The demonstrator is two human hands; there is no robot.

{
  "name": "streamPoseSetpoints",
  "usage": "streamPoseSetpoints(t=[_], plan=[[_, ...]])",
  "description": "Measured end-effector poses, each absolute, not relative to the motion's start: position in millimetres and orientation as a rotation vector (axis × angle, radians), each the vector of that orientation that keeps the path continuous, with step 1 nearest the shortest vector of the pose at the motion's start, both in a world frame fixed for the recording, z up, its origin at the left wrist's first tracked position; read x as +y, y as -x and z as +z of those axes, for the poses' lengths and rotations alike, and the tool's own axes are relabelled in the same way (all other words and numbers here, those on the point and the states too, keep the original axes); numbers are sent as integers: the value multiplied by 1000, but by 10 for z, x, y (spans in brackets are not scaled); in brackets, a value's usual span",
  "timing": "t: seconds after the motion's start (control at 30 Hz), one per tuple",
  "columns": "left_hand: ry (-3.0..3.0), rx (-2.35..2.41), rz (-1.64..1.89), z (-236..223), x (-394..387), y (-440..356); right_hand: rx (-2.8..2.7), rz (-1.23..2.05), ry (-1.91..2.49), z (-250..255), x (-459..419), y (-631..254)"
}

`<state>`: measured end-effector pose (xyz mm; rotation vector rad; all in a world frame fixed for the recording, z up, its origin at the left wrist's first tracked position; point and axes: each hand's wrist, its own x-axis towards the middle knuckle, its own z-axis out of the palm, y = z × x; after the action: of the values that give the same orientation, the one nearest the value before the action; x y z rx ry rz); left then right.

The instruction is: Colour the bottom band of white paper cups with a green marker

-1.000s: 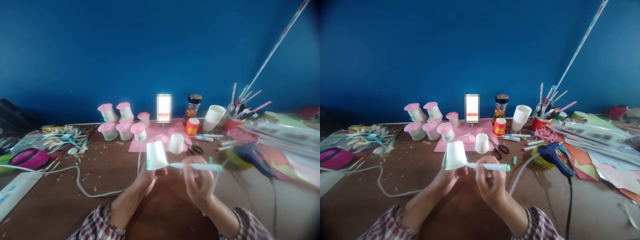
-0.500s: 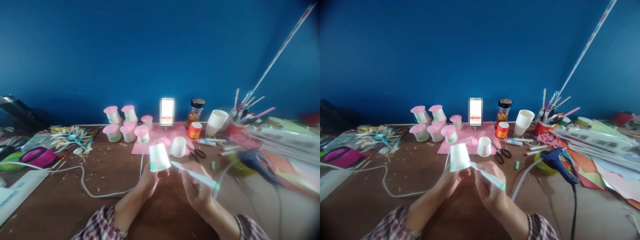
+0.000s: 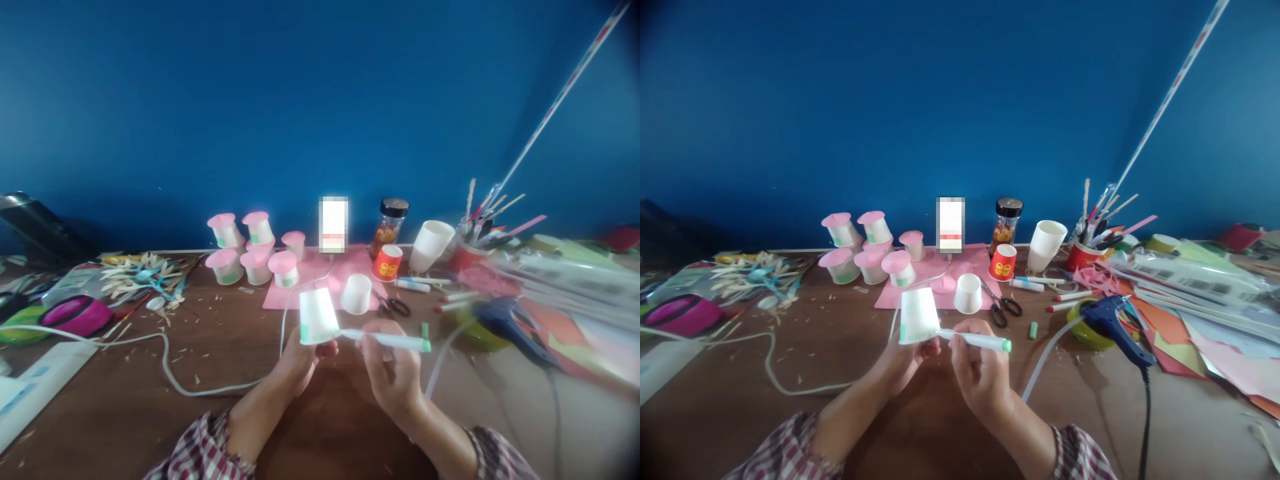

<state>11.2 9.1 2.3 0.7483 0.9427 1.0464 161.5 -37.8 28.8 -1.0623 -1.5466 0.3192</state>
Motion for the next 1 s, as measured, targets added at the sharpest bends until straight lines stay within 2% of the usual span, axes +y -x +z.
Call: streamPoseSetpoints(t=[1.0], plan=[[-744,940,1060,62,66,-113,-1656,311,1097,327,-368,-1610]])
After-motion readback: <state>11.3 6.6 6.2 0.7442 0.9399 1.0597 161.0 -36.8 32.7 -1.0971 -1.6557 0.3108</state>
